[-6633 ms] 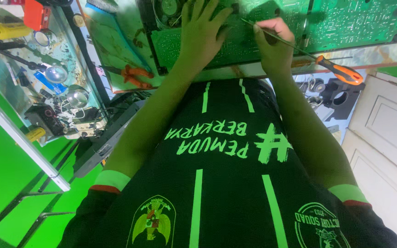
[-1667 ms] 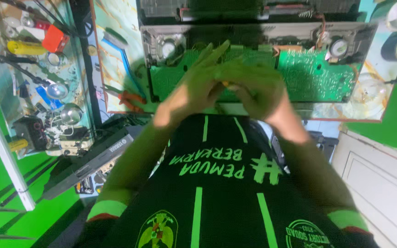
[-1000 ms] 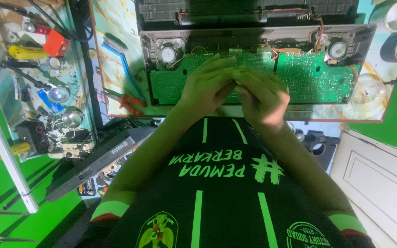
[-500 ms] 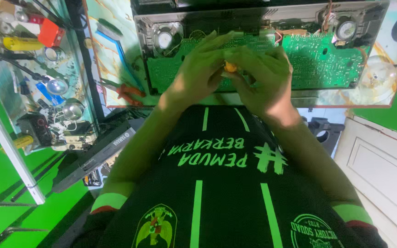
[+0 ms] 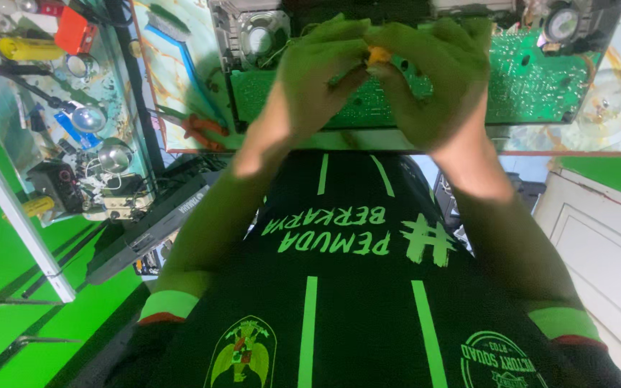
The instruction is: The person repairs an electronic keyboard by using a screwdriver to remove and replace screws on the internal circuit boards, handling loose wires, and probing components.
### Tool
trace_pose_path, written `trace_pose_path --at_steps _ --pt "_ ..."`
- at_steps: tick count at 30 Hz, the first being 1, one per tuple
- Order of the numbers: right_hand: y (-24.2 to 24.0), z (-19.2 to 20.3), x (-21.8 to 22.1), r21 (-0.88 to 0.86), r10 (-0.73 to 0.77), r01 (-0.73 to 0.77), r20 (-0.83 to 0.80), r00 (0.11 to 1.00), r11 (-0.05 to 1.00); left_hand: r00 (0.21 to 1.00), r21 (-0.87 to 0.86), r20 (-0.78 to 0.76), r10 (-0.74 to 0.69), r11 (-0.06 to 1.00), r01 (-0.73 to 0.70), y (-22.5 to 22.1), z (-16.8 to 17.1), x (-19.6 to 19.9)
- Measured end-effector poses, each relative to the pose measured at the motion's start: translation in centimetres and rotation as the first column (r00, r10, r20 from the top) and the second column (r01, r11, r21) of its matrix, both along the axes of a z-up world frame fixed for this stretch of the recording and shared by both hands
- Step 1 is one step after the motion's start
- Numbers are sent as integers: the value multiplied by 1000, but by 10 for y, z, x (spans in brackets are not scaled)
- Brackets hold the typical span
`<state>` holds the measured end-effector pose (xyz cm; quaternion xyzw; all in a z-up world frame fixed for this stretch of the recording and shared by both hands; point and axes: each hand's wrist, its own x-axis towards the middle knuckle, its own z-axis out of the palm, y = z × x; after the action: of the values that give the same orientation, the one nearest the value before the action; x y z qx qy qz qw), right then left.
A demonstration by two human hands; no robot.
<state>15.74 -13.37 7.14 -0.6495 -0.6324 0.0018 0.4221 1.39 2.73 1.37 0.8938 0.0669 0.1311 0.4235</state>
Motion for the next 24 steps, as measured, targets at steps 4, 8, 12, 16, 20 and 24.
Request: trace_pose_path --at_steps 4,8,12,16,20,24 --pt "-7 1 -1 -20 -73 73 12 997 997 989 135 140 -57 990 38 -3 -6 3" --pt "-16 5 6 -225 3 -104 -410 912 969 976 157 155 -155 979 130 -5 -9 3" --pt "-12 -2 9 -142 137 -173 -233 963 975 974 111 155 -165 983 149 -1 -7 5" --pt "-7 -7 -3 -72 37 -48 -142 989 996 990 107 123 -74 992 61 -4 -2 -4" --pt "-13 -4 -1 -123 120 -153 -245 962 981 986 102 139 -88 992 74 -9 -4 -3" --pt "-8 -5 6 -111 211 -296 -474 855 949 981 166 138 -135 980 112 1 -4 -5"
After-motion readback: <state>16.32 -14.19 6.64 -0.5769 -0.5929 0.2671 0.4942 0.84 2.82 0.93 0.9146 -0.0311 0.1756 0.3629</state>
